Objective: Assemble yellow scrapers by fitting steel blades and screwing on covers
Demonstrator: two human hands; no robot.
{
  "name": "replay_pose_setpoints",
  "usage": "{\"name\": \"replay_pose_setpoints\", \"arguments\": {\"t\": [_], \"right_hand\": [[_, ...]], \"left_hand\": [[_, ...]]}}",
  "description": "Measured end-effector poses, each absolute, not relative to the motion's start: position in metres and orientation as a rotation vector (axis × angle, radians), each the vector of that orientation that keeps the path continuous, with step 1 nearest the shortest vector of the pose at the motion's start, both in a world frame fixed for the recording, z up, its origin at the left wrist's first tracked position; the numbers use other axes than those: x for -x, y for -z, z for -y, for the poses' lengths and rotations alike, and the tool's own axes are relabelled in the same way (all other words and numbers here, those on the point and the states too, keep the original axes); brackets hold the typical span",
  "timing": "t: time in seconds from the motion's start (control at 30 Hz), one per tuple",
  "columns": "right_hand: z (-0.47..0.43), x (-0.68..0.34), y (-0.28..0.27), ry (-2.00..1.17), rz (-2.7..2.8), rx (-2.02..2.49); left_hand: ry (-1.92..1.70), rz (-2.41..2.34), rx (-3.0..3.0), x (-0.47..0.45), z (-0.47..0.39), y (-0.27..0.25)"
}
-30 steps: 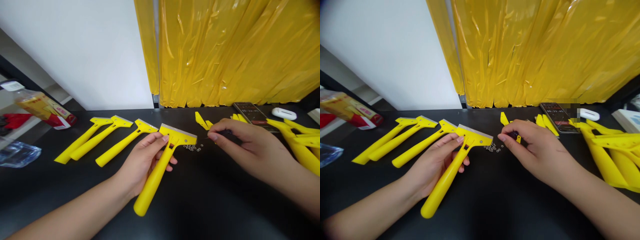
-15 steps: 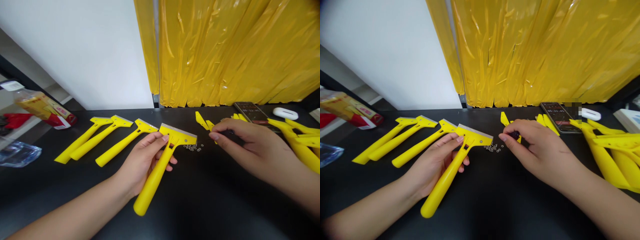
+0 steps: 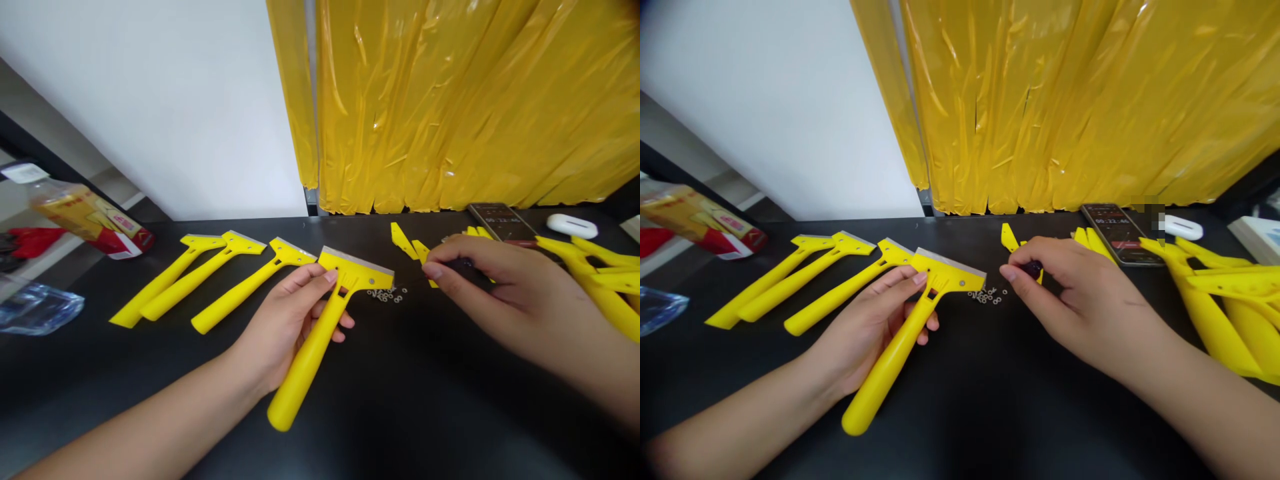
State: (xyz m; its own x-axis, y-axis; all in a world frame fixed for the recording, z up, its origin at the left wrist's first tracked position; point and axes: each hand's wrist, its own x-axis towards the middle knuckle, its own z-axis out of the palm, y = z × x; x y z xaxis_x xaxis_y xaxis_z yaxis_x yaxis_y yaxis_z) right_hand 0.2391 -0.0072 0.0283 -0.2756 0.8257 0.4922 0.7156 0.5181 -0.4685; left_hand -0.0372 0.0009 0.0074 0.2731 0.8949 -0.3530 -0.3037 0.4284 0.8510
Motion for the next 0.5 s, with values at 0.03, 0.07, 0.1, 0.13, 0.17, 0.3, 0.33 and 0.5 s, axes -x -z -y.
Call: {"name": "replay_pose_setpoints", "arguments": {"t": [0.03,0.07,0.1,0.13,0.17,0.3,0.33,0.5], "right_hand": [[0.0073,-0.2388,-0.0284,-0.197,2.052,1.255],[0.0074,-0.2386,-0.0282,-0.195,2.052,1.261],[0.0075,-0.2384,-0.0279,-0.192,2.050,1.266],[0.0075,-0.2382,-0.0274,-0.188,2.047,1.270],[0.0075,-0.2382,-0.0268,-0.187,2.045,1.276],[0.0074,-0.2389,-0.0250,-0.190,2.051,1.285],[0.0074,-0.2392,-0.0250,-0.192,2.052,1.283],[0.0077,-0.2393,-0.0289,-0.215,2.042,1.294]], "left_hand": [[-0.916,-0.966,-0.745,0.0372,-0.0008,-0.0075],[-0.917,-0.967,-0.745,0.0371,-0.0007,-0.0077],[-0.918,-0.968,-0.744,0.0369,-0.0006,-0.0080],[-0.919,-0.968,-0.744,0.0367,-0.0005,-0.0083],[-0.919,-0.969,-0.743,0.0364,-0.0004,-0.0087],[-0.929,-0.970,-0.735,0.0356,-0.0002,-0.0091],[-0.931,-0.970,-0.733,0.0355,-0.0003,-0.0090],[-0.919,-0.965,-0.747,0.0369,-0.0005,-0.0077]]}}
